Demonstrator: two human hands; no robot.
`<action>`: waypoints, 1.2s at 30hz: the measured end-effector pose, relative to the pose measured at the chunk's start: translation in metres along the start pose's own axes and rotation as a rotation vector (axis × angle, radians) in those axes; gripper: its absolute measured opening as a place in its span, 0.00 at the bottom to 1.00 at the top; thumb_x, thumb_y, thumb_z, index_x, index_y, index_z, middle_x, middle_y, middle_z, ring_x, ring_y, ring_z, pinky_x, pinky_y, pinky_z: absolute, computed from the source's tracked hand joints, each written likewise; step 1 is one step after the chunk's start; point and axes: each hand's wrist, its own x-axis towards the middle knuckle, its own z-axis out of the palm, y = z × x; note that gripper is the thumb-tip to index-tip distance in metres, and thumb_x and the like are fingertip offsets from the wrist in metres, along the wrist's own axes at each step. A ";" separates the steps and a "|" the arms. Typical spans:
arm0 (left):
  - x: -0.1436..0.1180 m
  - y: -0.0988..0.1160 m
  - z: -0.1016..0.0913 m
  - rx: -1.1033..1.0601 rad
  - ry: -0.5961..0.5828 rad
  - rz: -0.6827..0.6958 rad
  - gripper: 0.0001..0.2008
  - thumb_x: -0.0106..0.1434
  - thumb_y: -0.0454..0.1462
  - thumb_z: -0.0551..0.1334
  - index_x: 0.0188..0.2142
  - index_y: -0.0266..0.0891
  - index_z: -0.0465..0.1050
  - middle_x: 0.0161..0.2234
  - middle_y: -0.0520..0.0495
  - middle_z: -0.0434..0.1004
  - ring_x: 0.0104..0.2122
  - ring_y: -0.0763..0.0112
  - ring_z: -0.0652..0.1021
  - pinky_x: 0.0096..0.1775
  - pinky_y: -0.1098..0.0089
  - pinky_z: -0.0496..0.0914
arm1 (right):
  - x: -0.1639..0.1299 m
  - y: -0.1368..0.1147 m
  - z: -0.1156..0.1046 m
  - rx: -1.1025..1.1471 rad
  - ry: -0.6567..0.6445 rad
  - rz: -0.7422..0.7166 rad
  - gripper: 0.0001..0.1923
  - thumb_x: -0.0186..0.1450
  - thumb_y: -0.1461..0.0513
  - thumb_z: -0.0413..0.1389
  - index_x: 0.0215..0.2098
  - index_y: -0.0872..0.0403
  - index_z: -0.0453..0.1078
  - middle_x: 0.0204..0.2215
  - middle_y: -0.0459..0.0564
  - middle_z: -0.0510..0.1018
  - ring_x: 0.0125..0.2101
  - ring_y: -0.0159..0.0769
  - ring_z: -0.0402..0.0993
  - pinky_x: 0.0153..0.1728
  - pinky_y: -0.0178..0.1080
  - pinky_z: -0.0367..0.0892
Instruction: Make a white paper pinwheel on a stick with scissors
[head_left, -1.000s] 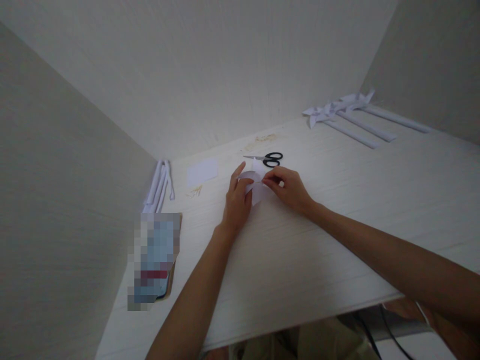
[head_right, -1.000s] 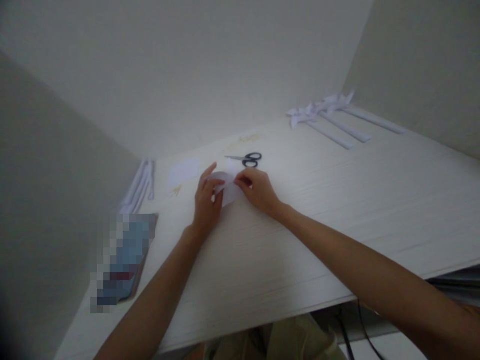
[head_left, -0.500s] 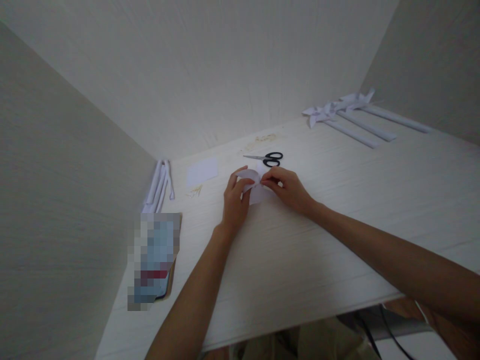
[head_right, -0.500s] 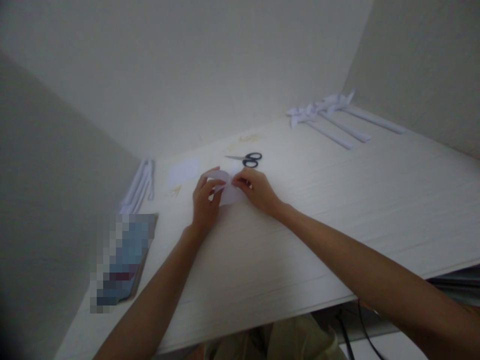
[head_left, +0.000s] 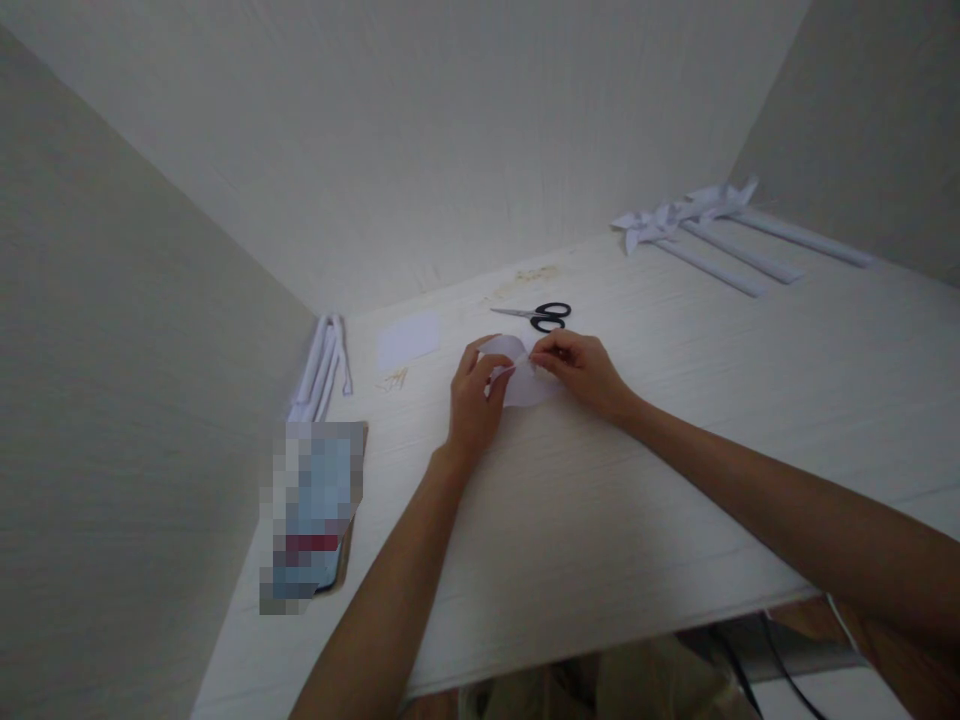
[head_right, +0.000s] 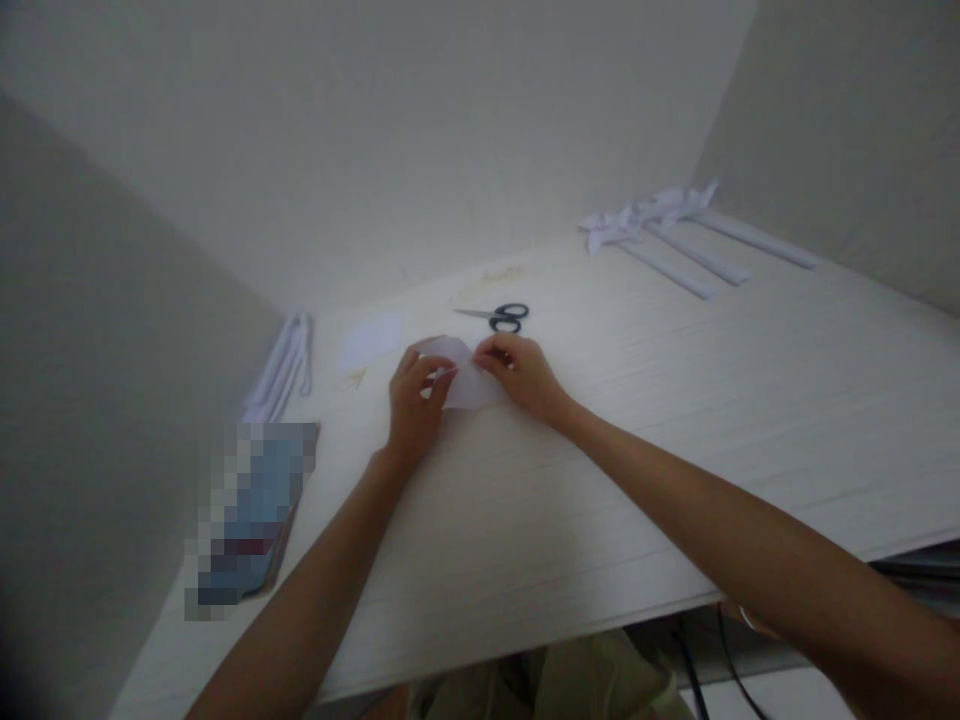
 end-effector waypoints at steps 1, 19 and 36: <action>0.000 0.000 0.000 0.001 0.001 0.002 0.01 0.57 0.33 0.57 0.30 0.38 0.67 0.42 0.46 0.67 0.38 0.73 0.71 0.29 0.77 0.70 | 0.000 0.001 0.000 0.012 -0.001 0.000 0.04 0.56 0.63 0.53 0.25 0.56 0.67 0.22 0.45 0.71 0.24 0.29 0.65 0.26 0.33 0.59; -0.002 -0.004 0.000 -0.025 -0.019 0.062 0.06 0.57 0.30 0.55 0.33 0.38 0.70 0.43 0.45 0.67 0.35 0.74 0.72 0.33 0.74 0.69 | 0.001 0.004 -0.003 0.067 -0.080 -0.005 0.04 0.55 0.63 0.54 0.25 0.56 0.68 0.22 0.45 0.71 0.24 0.29 0.65 0.26 0.33 0.59; -0.001 -0.003 0.000 -0.067 -0.003 0.062 0.05 0.56 0.32 0.58 0.31 0.38 0.73 0.41 0.45 0.68 0.33 0.75 0.74 0.28 0.77 0.71 | 0.003 0.003 -0.004 0.203 -0.111 0.074 0.04 0.50 0.62 0.58 0.22 0.56 0.71 0.19 0.45 0.72 0.21 0.29 0.66 0.24 0.34 0.61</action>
